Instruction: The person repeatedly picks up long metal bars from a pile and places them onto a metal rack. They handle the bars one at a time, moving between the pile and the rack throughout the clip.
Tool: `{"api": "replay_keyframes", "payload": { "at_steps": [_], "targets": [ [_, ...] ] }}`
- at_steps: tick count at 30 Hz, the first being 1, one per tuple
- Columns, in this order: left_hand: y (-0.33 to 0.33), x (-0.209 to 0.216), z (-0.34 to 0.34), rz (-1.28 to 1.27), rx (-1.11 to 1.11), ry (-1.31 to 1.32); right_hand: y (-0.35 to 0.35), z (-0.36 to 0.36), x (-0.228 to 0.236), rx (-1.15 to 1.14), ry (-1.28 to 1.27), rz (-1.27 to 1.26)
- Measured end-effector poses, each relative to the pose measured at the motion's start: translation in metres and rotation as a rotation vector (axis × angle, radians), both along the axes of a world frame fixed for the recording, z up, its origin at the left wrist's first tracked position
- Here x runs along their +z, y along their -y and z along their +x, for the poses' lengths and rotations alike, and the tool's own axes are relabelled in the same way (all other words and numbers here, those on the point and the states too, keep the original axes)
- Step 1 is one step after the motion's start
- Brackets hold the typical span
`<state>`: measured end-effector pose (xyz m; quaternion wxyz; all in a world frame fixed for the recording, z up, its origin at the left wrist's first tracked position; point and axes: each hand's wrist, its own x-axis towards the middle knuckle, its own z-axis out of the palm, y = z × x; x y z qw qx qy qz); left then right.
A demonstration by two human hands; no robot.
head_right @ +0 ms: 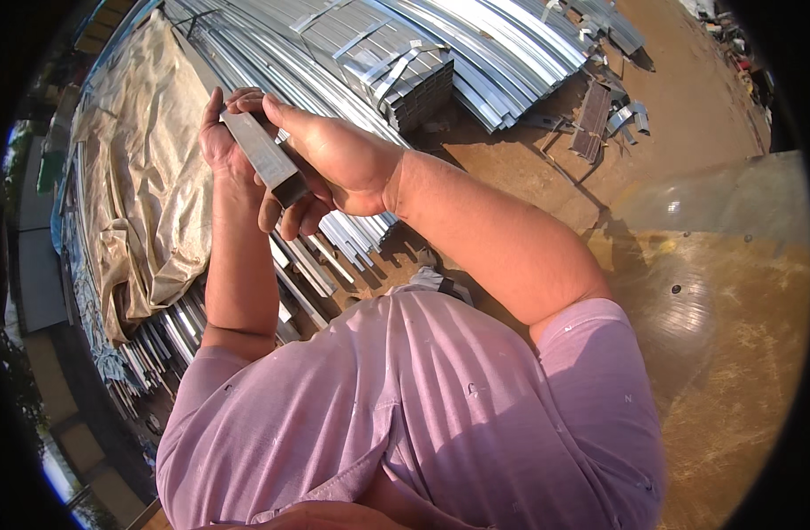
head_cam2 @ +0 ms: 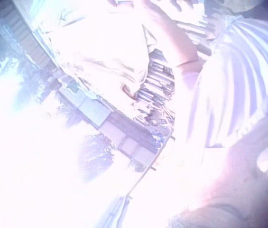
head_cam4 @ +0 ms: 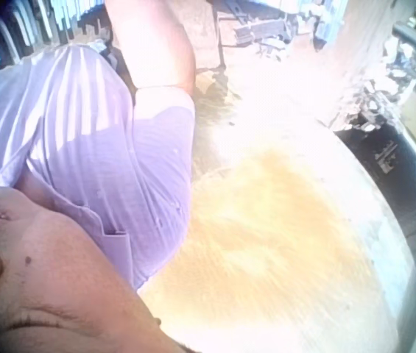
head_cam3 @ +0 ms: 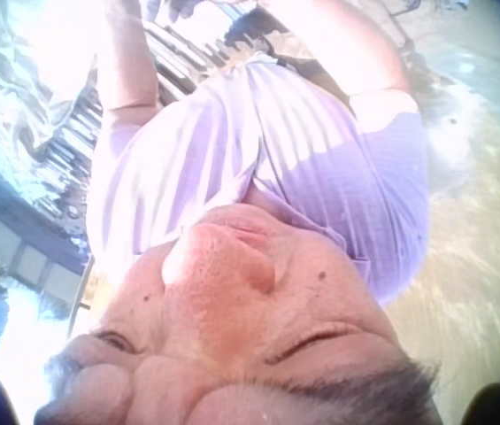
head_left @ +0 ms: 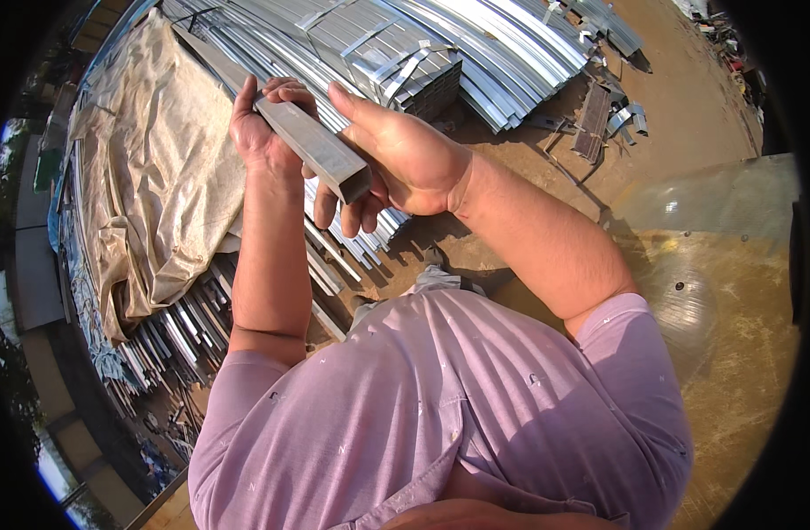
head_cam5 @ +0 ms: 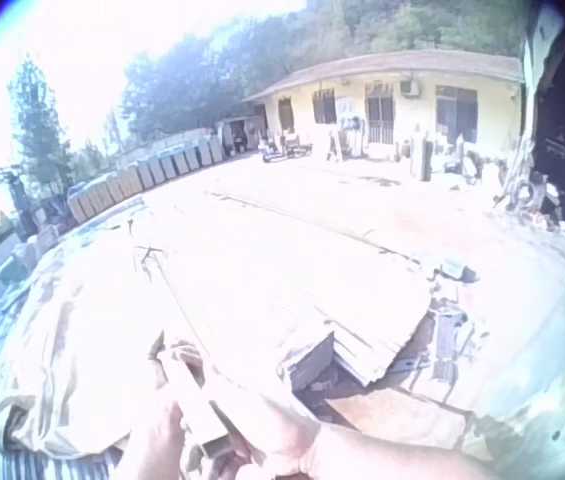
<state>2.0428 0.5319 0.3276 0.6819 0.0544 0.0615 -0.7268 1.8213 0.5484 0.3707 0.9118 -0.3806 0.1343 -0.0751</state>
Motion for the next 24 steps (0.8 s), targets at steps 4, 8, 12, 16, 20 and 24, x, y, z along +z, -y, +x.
{"api": "replay_keyframes", "payload": {
  "at_steps": [4,8,12,16,20,24],
  "targets": [
    [0.015,0.045,0.009,-0.004,0.115,0.153,0.015,0.010,0.040,0.005,0.189,-0.041],
    [0.015,0.054,0.011,0.030,0.167,0.306,0.019,0.012,0.047,0.048,0.231,-0.037],
    [0.014,0.057,0.012,0.075,0.191,0.373,0.022,0.015,0.045,0.075,0.259,-0.023],
    [0.012,0.053,0.003,0.155,0.253,0.439,0.022,0.016,0.040,0.087,0.218,-0.003],
    [-0.003,-0.011,0.008,0.167,0.026,0.174,0.011,0.010,-0.007,0.125,0.017,0.110],
    [-0.036,-0.115,-0.017,0.510,-0.045,0.560,-0.007,0.009,-0.124,0.054,-0.205,0.386]
  ]
}}
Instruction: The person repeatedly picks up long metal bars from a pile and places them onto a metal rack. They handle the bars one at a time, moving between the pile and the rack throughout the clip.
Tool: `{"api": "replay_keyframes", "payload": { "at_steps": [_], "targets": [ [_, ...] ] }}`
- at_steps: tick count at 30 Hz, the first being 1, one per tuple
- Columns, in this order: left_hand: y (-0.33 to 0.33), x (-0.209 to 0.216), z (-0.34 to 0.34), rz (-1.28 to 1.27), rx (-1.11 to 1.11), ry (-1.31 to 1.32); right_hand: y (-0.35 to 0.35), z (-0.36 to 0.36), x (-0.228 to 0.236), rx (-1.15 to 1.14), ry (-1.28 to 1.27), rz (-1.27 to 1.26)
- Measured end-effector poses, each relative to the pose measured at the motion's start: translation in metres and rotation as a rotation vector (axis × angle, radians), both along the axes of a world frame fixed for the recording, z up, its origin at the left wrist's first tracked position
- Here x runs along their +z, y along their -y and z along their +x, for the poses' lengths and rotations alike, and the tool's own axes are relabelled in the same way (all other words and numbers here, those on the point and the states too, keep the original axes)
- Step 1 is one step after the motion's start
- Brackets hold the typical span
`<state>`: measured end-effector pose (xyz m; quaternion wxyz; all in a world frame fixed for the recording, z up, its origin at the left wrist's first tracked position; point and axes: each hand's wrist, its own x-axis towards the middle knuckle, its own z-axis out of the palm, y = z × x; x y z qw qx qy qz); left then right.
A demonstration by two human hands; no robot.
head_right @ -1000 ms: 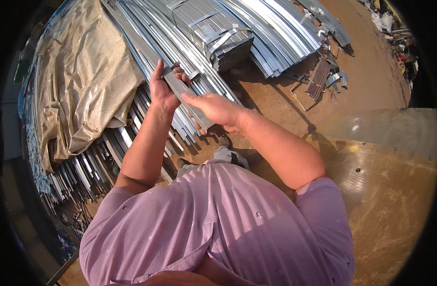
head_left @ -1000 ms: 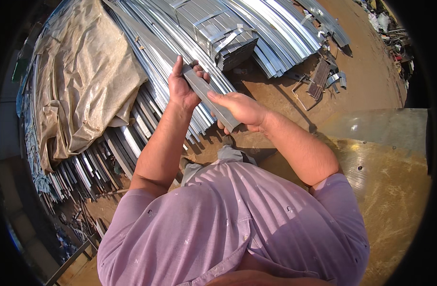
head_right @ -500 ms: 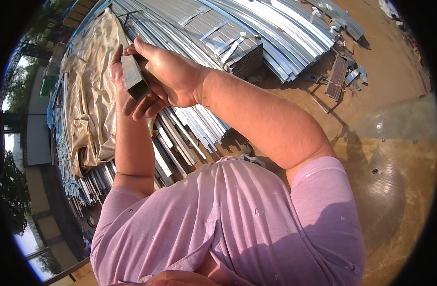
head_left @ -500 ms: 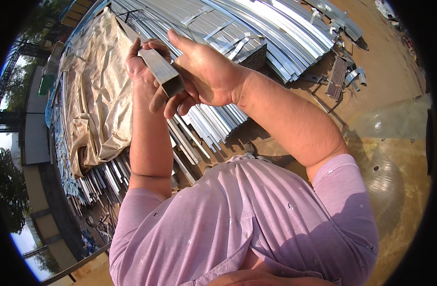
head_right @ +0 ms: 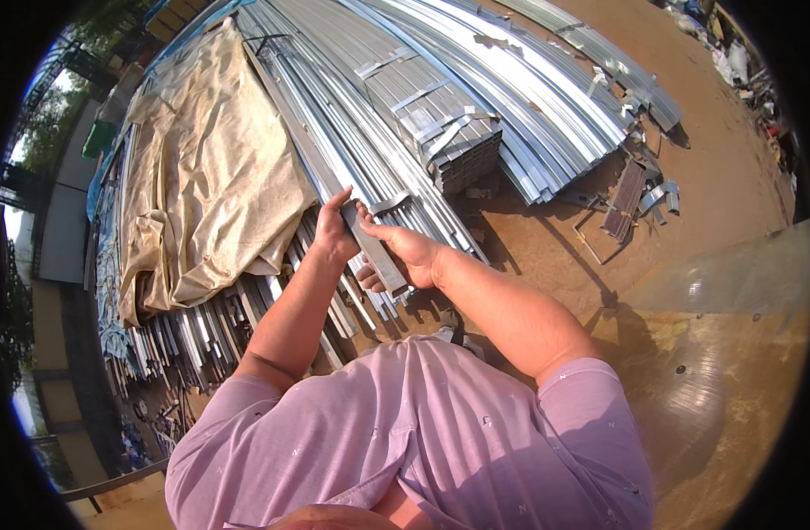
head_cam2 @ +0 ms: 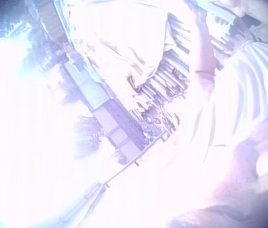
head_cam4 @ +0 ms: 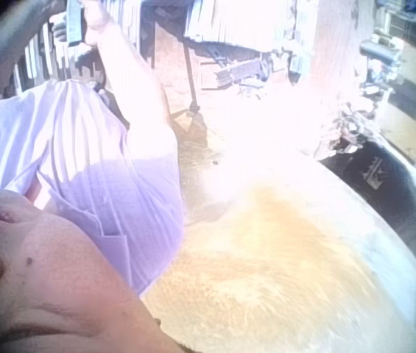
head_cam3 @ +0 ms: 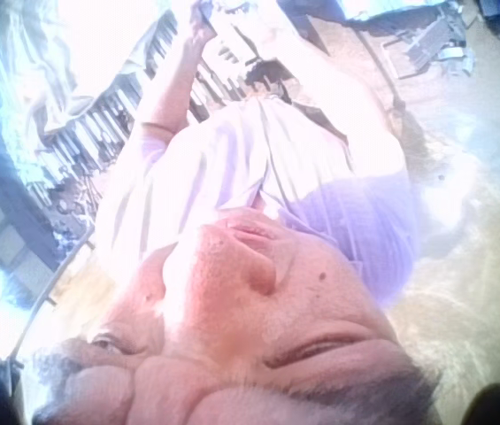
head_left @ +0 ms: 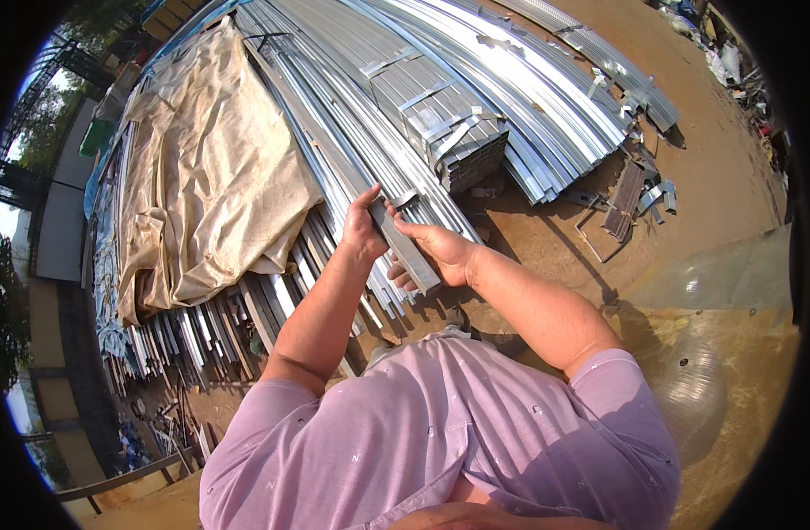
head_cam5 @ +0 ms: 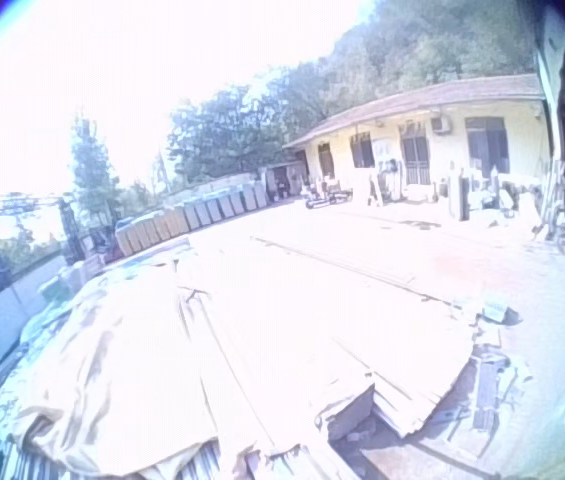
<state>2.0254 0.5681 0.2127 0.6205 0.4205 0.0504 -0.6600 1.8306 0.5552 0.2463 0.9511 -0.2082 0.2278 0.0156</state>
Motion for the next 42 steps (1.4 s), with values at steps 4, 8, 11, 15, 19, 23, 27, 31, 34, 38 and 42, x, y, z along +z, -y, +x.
{"api": "replay_keyframes", "payload": {
  "at_steps": [4,8,11,15,19,23,27,31,34,38,42],
  "targets": [
    [-0.031,-0.057,-0.005,0.160,-0.097,0.074,-0.032,0.018,-0.079,0.093,-0.381,-0.425],
    [-0.086,-0.117,0.008,0.202,-0.626,0.884,-0.047,0.010,-0.135,0.074,-0.579,-0.533],
    [-0.181,-0.136,0.054,0.172,-0.924,1.303,-0.059,0.016,-0.125,0.055,-0.598,-0.521],
    [-0.357,-0.162,0.133,0.654,-0.958,1.219,-0.071,0.012,-0.170,0.096,-0.642,-0.508],
    [-0.569,-0.186,0.180,1.234,-0.898,1.064,-0.085,0.034,-0.189,0.173,-0.800,-0.415],
    [-0.706,-0.178,0.170,1.465,-0.829,0.861,-0.109,0.051,-0.203,0.127,-0.869,-0.429],
    [-0.752,-0.158,0.128,1.526,-0.913,0.735,-0.122,0.071,-0.207,0.136,-0.848,-0.440],
    [-0.739,-0.147,0.126,1.527,-0.885,0.671,-0.128,0.064,-0.213,0.131,-0.893,-0.469],
    [-0.748,-0.152,0.120,1.540,-0.890,0.748,-0.115,0.054,-0.215,0.166,-0.888,-0.448],
    [-0.739,-0.138,0.103,1.575,-0.834,0.632,-0.108,0.049,-0.231,0.171,-0.897,-0.426],
    [-0.730,-0.125,0.069,1.581,-0.905,0.621,-0.116,0.054,-0.257,0.236,-0.979,-0.518]
  ]
}}
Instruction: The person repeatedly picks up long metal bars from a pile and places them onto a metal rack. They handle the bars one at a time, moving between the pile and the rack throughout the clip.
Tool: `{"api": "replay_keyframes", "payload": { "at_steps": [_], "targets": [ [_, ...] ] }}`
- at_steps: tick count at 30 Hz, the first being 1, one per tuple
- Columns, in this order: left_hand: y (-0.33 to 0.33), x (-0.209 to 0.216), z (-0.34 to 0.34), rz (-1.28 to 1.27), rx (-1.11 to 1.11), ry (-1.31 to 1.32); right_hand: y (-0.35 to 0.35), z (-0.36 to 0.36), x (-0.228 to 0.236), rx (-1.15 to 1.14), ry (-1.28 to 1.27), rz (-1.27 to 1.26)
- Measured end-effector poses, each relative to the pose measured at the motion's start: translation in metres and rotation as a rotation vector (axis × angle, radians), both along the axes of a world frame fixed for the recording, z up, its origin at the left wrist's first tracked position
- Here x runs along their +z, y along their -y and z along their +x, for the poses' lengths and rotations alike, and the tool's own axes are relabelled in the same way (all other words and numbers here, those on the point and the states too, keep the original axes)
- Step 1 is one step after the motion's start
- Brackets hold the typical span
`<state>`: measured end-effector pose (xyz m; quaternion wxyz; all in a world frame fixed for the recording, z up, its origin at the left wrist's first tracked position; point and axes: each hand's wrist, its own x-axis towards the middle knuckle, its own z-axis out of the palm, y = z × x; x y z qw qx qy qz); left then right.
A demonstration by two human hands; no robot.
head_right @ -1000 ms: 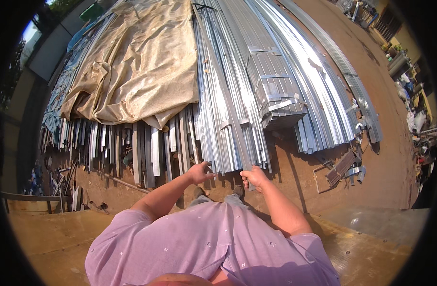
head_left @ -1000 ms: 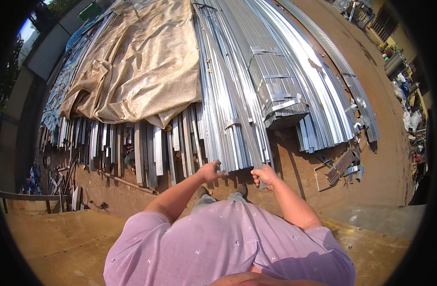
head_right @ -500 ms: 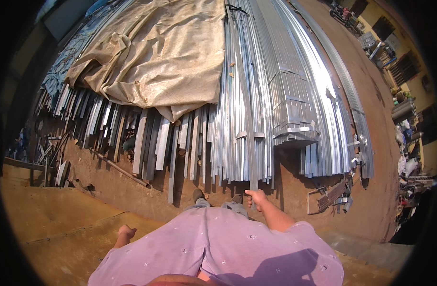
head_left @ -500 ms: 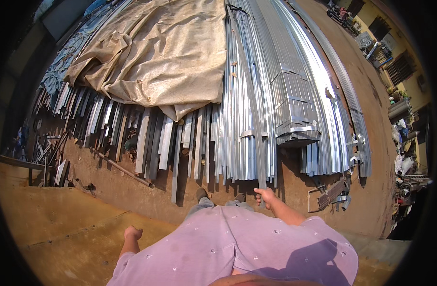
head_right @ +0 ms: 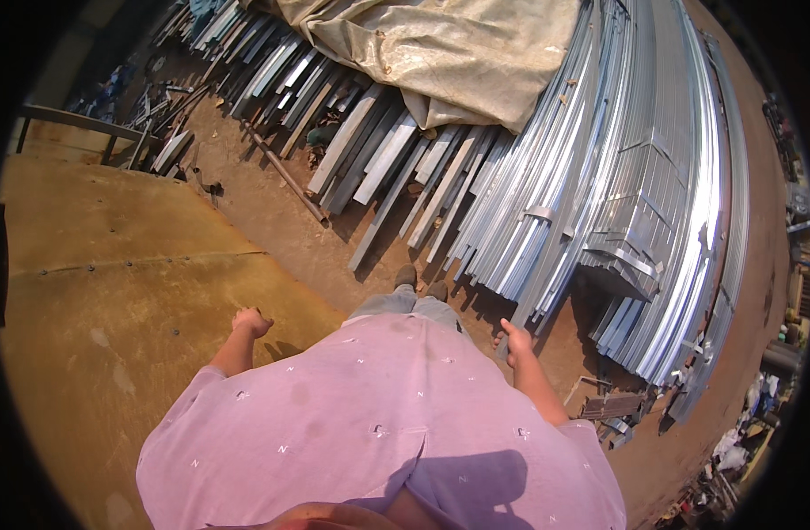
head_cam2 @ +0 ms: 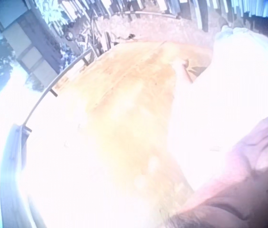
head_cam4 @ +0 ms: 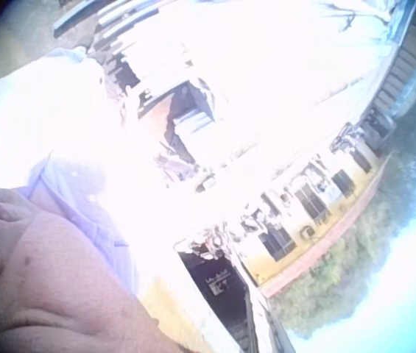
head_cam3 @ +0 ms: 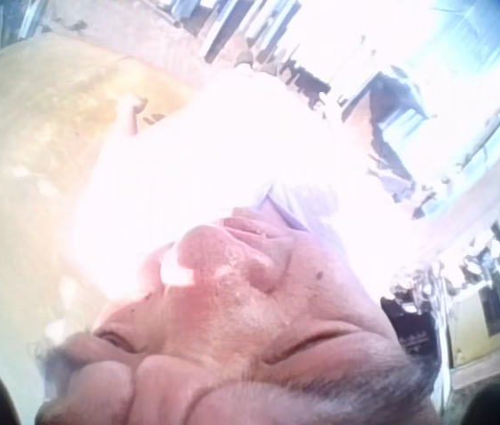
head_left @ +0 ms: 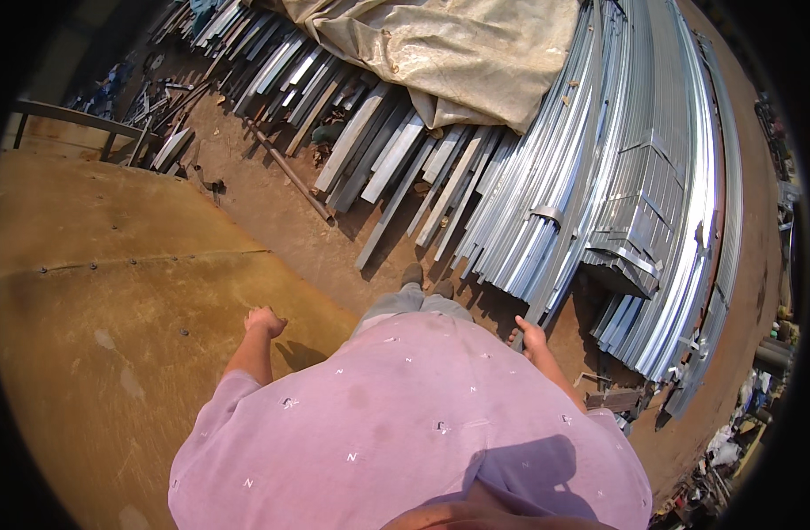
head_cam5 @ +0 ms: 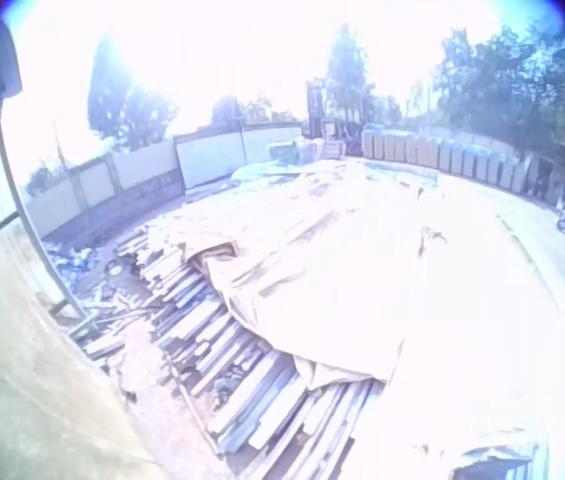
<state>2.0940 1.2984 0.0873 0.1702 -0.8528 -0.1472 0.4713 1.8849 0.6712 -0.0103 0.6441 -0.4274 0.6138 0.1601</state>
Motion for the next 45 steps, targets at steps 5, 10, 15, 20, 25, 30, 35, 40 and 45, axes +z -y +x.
{"api": "replay_keyframes", "payload": {
  "at_steps": [5,10,15,20,25,30,35,40,45],
  "targets": [
    [0.000,0.014,-0.021,-0.018,0.011,0.057,-0.006,-0.001,-0.055,0.047,0.021,0.005],
    [-0.014,0.036,-0.022,-0.009,-0.008,0.143,-0.014,0.003,-0.068,0.107,0.009,-0.011],
    [-0.014,0.066,-0.016,0.053,0.015,0.114,-0.018,0.005,-0.090,0.153,-0.038,-0.009],
    [-0.032,0.070,0.004,0.054,-0.029,0.131,-0.033,0.007,-0.125,0.158,-0.098,-0.057],
    [-0.067,0.053,0.050,0.027,-0.128,0.091,-0.054,0.004,-0.186,0.237,-0.134,-0.128],
    [-0.118,0.030,0.120,-0.009,-0.114,0.136,-0.091,0.038,-0.163,0.109,-0.176,-0.087],
    [-0.186,-0.018,0.211,-0.085,-0.086,0.118,-0.129,0.084,-0.120,0.039,-0.314,-0.105],
    [-0.293,-0.047,0.276,-0.091,0.019,0.083,-0.186,0.158,-0.063,0.247,-0.433,-0.114],
    [-0.340,0.005,0.360,0.016,0.250,0.069,-0.261,0.303,-0.008,0.534,-0.116,-0.069]
  ]
}}
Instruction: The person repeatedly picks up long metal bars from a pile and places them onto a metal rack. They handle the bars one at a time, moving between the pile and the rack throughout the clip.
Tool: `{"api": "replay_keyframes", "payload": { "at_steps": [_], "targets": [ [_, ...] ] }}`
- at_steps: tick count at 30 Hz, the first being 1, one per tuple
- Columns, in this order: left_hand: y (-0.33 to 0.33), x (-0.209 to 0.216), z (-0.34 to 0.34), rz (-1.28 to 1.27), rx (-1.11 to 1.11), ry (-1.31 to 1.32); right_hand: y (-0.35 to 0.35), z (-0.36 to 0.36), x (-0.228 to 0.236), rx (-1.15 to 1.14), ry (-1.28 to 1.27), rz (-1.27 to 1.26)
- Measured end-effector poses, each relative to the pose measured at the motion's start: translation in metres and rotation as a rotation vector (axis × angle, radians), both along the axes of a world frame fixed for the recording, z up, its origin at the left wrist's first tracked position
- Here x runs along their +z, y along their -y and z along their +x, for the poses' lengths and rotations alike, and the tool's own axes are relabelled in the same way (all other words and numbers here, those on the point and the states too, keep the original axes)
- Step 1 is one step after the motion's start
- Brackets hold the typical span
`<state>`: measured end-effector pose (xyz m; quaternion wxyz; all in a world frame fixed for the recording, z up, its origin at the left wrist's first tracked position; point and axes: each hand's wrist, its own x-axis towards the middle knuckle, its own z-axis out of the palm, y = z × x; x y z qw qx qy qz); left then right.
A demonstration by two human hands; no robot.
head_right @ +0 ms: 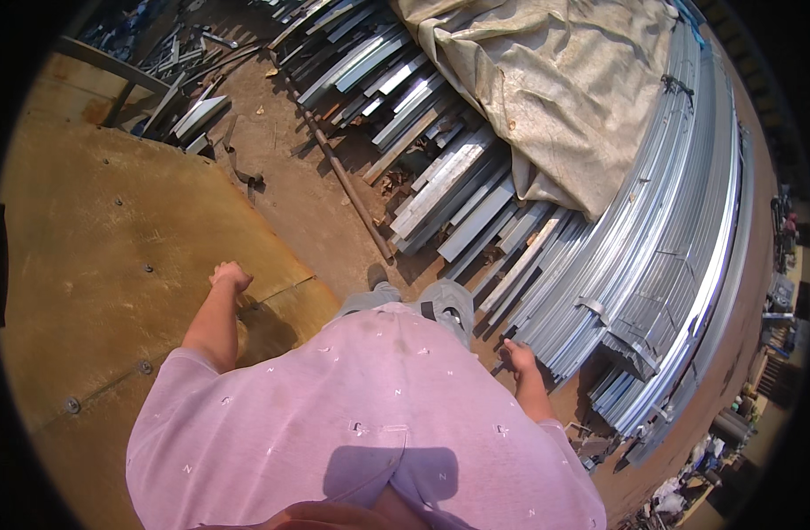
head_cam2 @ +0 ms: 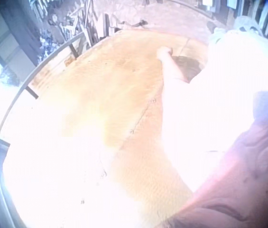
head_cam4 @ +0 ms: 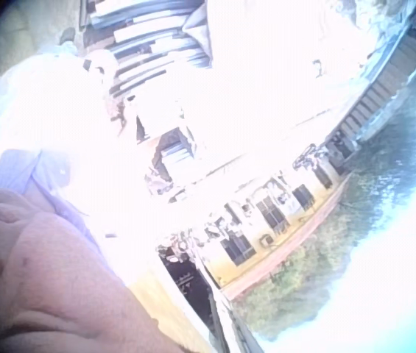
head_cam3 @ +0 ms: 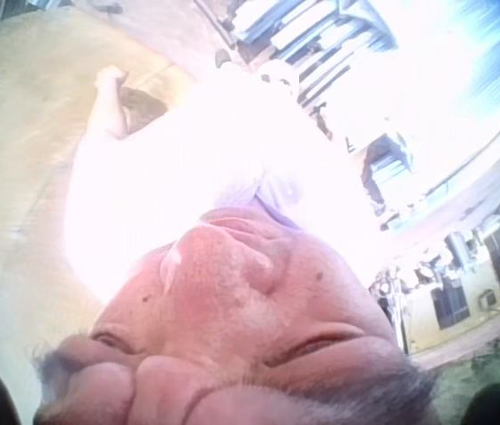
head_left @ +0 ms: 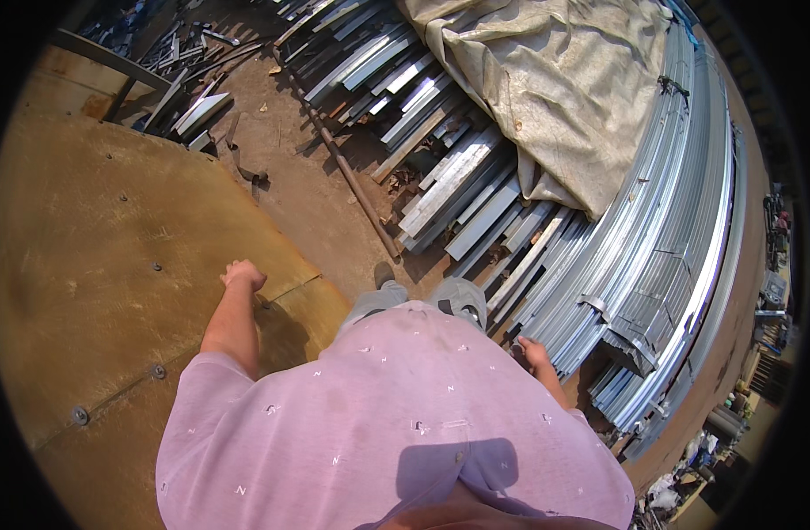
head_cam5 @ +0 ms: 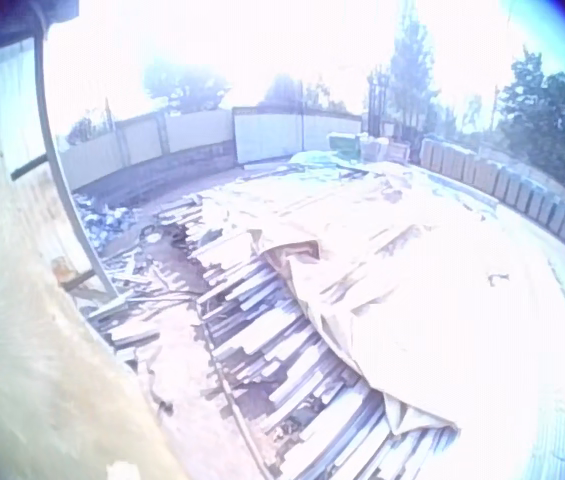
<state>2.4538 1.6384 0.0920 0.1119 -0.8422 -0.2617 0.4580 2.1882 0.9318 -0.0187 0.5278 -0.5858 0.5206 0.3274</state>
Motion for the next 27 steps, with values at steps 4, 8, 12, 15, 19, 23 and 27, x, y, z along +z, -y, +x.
{"api": "replay_keyframes", "payload": {
  "at_steps": [4,8,12,15,19,23,27],
  "targets": [
    [-0.042,0.007,0.026,-0.013,0.157,-0.026,-0.053,0.124,0.036,-0.027,0.140,0.058],
    [-0.096,-0.040,0.042,-0.124,0.172,-0.131,-0.084,0.206,0.032,-0.067,0.187,0.156],
    [-0.112,-0.047,0.083,-0.147,0.115,-0.068,-0.113,0.246,0.009,-0.044,0.110,0.281],
    [-0.146,-0.046,0.127,-0.139,0.126,-0.023,-0.181,0.302,0.035,0.218,0.010,0.040],
    [-0.210,-0.044,0.191,-0.113,0.161,0.008,-0.199,0.356,-0.027,0.152,0.156,0.165],
    [-0.266,-0.019,0.263,-0.065,0.151,0.030,-0.263,0.449,-0.011,0.202,0.090,0.126],
    [-0.321,0.006,0.345,-0.029,0.129,0.129,-0.289,0.553,-0.023,0.182,0.162,0.282]
  ]
}}
